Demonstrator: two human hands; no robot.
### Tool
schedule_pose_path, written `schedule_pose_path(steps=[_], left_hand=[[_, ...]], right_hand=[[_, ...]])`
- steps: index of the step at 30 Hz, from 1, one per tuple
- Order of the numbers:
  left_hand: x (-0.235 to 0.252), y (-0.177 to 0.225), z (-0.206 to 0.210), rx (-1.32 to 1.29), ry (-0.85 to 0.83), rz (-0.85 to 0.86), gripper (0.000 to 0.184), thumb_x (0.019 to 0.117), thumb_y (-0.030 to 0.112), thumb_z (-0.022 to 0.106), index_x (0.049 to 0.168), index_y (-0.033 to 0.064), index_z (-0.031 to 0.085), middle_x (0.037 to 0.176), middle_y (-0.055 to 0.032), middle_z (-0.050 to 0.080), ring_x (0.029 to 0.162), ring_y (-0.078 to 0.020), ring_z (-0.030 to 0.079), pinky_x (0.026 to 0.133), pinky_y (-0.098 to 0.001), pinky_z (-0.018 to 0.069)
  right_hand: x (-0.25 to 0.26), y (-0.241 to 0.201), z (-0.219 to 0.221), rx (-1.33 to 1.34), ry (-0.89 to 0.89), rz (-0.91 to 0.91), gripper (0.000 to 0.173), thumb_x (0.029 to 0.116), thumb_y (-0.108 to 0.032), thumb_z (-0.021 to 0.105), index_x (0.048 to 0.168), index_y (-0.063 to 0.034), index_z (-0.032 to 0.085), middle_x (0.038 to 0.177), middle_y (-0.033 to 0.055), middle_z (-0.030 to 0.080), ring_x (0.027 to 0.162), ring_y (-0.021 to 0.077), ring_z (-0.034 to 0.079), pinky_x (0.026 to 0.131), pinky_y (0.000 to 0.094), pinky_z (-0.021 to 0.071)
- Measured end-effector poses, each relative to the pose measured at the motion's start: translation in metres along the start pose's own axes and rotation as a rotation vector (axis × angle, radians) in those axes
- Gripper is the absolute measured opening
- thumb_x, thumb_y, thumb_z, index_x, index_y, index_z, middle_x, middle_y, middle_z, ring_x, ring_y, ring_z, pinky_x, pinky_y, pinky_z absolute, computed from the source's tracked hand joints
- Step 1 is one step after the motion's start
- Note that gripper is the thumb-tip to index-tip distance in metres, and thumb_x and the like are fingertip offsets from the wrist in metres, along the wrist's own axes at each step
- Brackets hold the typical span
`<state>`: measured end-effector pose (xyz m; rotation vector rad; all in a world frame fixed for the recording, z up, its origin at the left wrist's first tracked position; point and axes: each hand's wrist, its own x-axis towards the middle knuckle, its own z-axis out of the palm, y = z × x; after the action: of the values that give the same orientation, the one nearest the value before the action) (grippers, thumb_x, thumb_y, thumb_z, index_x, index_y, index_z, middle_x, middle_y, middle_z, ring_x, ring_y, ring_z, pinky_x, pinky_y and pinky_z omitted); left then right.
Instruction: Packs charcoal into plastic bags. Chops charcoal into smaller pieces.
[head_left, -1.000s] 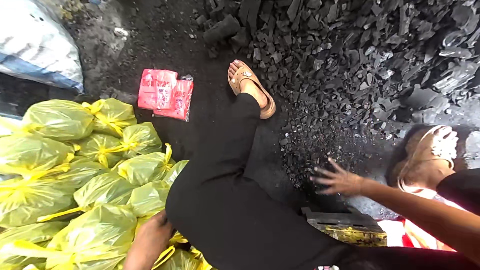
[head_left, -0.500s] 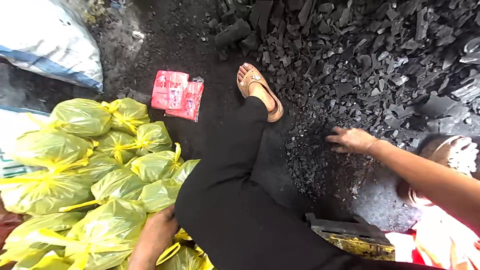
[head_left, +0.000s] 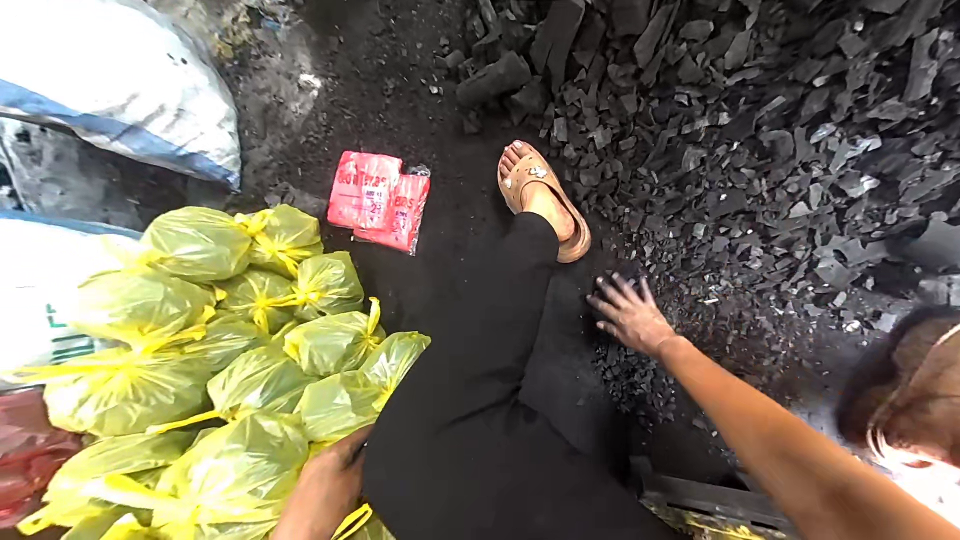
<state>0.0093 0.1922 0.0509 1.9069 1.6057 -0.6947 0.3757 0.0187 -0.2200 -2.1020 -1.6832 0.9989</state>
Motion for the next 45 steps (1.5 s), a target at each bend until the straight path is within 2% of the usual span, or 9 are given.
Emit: schedule_pose_path(steps=[11,15,18,21,25,28,37,41,45], left_hand=[[-0.009,-0.005,0.008,-0.015,0.009,0.020,0.026,0.0978,0.014,0.060,0.114,-0.0039,0.070,0.100,-0.0240,0.071,0.091,-0.0362,0.068,0.085,-0.0608,0.0509],[-0.009,-0.009,0.014,-0.027,0.034,0.035,0.026,0.0984,0.013,0.059,0.113,-0.0060,0.069,0.099,-0.0256,0.070,0.090,-0.0371,0.068,0.084,-0.0611,0.0510],[-0.011,-0.009,0.017,-0.040,0.036,0.030,0.024,0.0993,0.012,0.058,0.111,-0.0063,0.069,0.097,-0.0254,0.069,0.088,-0.0369,0.067,0.084,-0.0610,0.0504],[-0.011,-0.013,0.020,-0.045,0.044,0.051,0.024,0.0998,0.013,0.057,0.111,-0.0057,0.068,0.093,-0.0225,0.069,0.082,-0.0320,0.066,0.080,-0.0573,0.0513],[-0.012,-0.009,0.019,-0.028,0.039,0.034,0.027,0.1002,0.014,0.056,0.112,-0.0085,0.066,0.097,-0.0259,0.067,0.086,-0.0349,0.066,0.082,-0.0580,0.0506],[-0.011,-0.011,0.019,-0.009,0.037,0.034,0.026,0.0992,0.013,0.057,0.111,-0.0080,0.067,0.098,-0.0264,0.067,0.086,-0.0358,0.065,0.081,-0.0594,0.0500],[-0.014,-0.010,0.024,-0.056,0.025,-0.017,0.025,0.1021,0.013,0.054,0.115,-0.0036,0.067,0.094,-0.0202,0.068,0.081,-0.0296,0.064,0.078,-0.0549,0.0508],[-0.015,-0.016,0.027,-0.090,0.029,-0.045,0.024,0.1027,0.015,0.054,0.115,-0.0016,0.066,0.089,-0.0145,0.065,0.073,-0.0217,0.060,0.072,-0.0483,0.0501],[-0.013,-0.025,0.028,-0.154,0.022,-0.032,0.024,0.1015,0.015,0.054,0.115,-0.0016,0.066,0.084,-0.0100,0.064,0.070,-0.0172,0.059,0.070,-0.0451,0.0510]], right_hand=[[-0.059,0.000,-0.006,-0.041,-0.512,-0.018,0.034,0.1059,-0.011,0.054,0.138,-0.0142,0.064,0.149,0.0260,0.049,0.134,0.0511,0.049,0.099,0.0671,0.0477],[-0.035,0.016,-0.066,0.122,0.030,0.078,0.031,0.0984,-0.023,0.071,0.126,-0.0090,0.070,0.134,0.0278,0.058,0.118,0.0462,0.062,0.093,0.0618,0.0547],[-0.050,0.039,-0.117,0.459,0.572,0.239,0.068,0.0891,-0.029,0.076,0.147,-0.0034,0.052,0.157,0.0329,0.034,0.143,0.0493,0.039,0.113,0.0628,0.0391],[-0.115,0.065,-0.097,0.520,0.976,0.687,0.076,0.1009,-0.046,0.056,0.160,-0.0045,0.033,0.164,0.0299,0.025,0.153,0.0443,0.024,0.124,0.0563,0.0248],[-0.161,0.041,-0.007,0.455,0.881,1.229,0.076,0.1043,-0.044,0.054,0.159,0.0033,0.029,0.159,0.0427,0.021,0.146,0.0612,0.024,0.119,0.0667,0.0251],[-0.130,0.001,0.022,0.476,0.605,1.100,0.087,0.0978,-0.044,0.067,0.164,-0.0110,0.023,0.164,0.0391,0.005,0.146,0.0662,0.016,0.111,0.0788,0.0268],[-0.111,-0.038,0.034,0.199,-0.301,0.478,0.050,0.0963,0.001,0.060,0.142,-0.0184,0.062,0.160,0.0235,0.037,0.142,0.0480,0.041,0.110,0.0583,0.0445],[-0.099,-0.006,-0.018,0.439,-0.183,0.430,0.039,0.0937,-0.005,0.072,0.132,-0.0118,0.070,0.145,0.0251,0.054,0.129,0.0440,0.056,0.107,0.0596,0.0464],[-0.098,0.030,-0.092,1.006,0.493,0.427,0.050,0.0913,-0.001,0.067,0.140,-0.0026,0.058,0.129,0.0204,0.062,0.106,0.0292,0.066,0.088,0.0488,0.0581]])
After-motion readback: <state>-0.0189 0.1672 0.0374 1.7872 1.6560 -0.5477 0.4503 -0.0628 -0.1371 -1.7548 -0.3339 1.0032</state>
